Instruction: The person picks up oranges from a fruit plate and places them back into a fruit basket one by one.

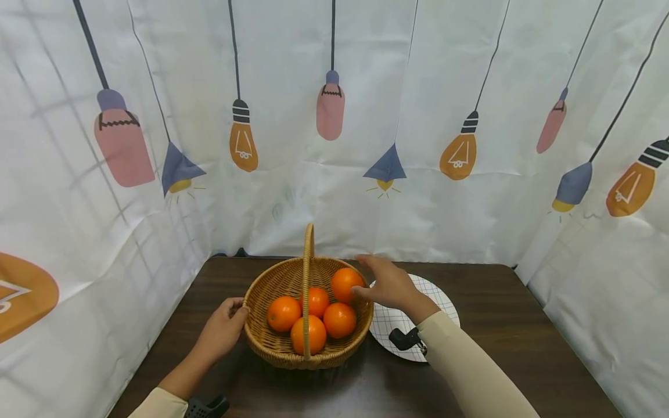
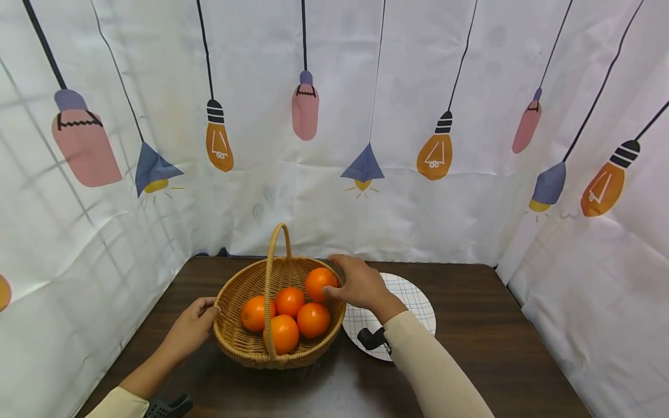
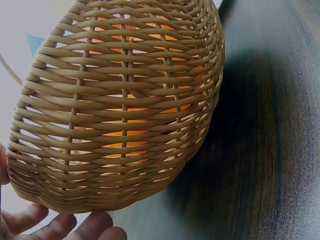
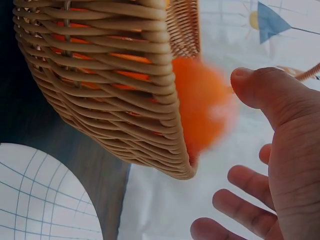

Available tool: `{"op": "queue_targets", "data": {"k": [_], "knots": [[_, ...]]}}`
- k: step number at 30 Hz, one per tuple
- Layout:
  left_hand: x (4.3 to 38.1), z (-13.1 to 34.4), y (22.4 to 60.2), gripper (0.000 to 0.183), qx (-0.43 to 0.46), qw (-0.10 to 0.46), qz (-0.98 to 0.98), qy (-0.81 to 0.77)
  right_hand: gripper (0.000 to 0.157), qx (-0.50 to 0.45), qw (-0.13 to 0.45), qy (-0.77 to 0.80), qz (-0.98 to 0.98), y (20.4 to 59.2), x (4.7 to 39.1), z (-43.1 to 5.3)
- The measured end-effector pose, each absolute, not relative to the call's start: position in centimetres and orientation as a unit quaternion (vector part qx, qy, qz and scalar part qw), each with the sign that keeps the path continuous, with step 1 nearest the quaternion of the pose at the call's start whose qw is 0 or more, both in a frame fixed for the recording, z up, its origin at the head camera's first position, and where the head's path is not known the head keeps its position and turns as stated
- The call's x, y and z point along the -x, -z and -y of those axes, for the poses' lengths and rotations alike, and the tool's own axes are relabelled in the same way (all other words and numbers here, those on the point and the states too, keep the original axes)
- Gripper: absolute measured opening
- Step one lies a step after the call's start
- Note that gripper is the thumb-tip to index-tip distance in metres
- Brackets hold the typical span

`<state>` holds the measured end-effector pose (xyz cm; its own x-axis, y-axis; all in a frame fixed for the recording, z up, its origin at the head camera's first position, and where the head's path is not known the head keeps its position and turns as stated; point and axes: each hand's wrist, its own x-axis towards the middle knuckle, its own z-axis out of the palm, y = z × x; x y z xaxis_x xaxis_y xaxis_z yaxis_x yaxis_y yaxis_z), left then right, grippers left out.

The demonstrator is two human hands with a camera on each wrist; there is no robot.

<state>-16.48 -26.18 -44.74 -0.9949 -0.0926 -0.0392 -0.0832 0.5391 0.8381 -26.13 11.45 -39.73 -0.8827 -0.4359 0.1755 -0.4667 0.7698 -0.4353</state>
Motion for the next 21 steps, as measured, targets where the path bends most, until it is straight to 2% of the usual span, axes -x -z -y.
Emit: {"op": "queue_targets", "data": {"k": [11,21], "knots": [[16.5,26.1,44.6,0.053,-0.054,-0.005,0.877,0.478,0.076,-0.25,0.049,-0.229,0.94,40.5,26.0,-12.7],[16.5,26.2,44.4,0.052,-0.045,0.0,0.873,0.485,0.074,-0.215,0.039,-0.21,0.953,41.2,24.5,-16.2]]}}
